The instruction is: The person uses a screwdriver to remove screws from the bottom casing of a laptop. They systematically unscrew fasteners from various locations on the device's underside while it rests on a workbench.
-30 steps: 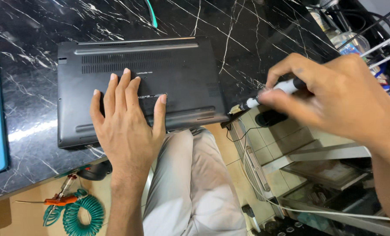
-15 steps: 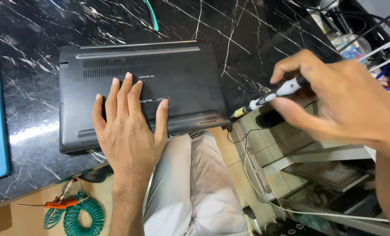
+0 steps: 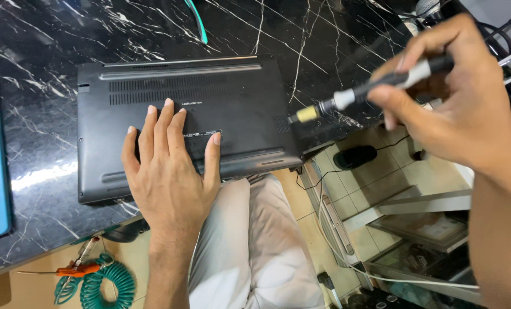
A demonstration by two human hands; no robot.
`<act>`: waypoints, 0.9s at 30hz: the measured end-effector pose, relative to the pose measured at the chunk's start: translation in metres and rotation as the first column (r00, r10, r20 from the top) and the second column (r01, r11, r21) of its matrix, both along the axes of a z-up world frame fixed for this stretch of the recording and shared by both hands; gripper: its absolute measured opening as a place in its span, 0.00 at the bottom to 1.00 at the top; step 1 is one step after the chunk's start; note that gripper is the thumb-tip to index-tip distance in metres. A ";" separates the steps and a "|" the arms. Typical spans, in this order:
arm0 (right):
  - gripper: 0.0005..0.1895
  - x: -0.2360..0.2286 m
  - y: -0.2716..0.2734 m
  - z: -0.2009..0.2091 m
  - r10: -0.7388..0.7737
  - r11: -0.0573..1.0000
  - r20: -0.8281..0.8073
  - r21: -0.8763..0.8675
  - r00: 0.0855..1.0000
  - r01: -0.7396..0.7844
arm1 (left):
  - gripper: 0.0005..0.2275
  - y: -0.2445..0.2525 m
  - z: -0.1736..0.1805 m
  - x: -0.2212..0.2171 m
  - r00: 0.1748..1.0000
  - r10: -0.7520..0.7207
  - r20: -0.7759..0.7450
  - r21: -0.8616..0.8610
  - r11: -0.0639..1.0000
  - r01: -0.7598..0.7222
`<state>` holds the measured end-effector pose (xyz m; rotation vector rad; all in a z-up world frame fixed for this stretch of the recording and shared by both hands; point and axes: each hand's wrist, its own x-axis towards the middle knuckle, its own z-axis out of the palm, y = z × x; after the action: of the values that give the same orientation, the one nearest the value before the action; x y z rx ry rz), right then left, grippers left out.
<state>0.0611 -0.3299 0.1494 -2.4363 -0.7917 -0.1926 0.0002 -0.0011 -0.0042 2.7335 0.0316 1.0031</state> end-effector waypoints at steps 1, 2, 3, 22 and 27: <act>0.18 0.005 0.008 -0.003 0.063 0.995 0.065 0.074 0.996 -0.068 | 0.25 0.000 0.001 0.000 1.000 0.001 0.002 0.000 1.000 -0.001; 0.16 0.011 0.015 -0.007 0.121 0.980 0.134 0.143 0.984 -0.140 | 0.26 -0.001 0.001 0.000 1.000 0.001 0.004 0.001 1.000 -0.001; 0.16 0.011 0.032 -0.011 0.121 0.979 0.134 0.145 0.984 -0.141 | 0.26 -0.001 0.001 0.000 1.000 0.002 0.004 0.003 1.000 -0.002; 0.13 0.046 0.130 -0.047 0.140 0.972 -0.008 0.190 0.990 -0.136 | 0.29 0.003 0.003 0.001 1.000 -0.009 0.007 -0.034 0.999 0.009; 0.14 0.044 0.135 -0.037 0.134 0.982 -0.020 0.137 0.991 -0.130 | 0.29 0.002 0.002 0.000 1.000 -0.011 0.010 -0.038 0.999 0.012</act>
<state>0.1053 -0.1953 0.1128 -2.2462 -0.8950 -0.1547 0.0005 0.0014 -0.0020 2.6912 0.0333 1.0019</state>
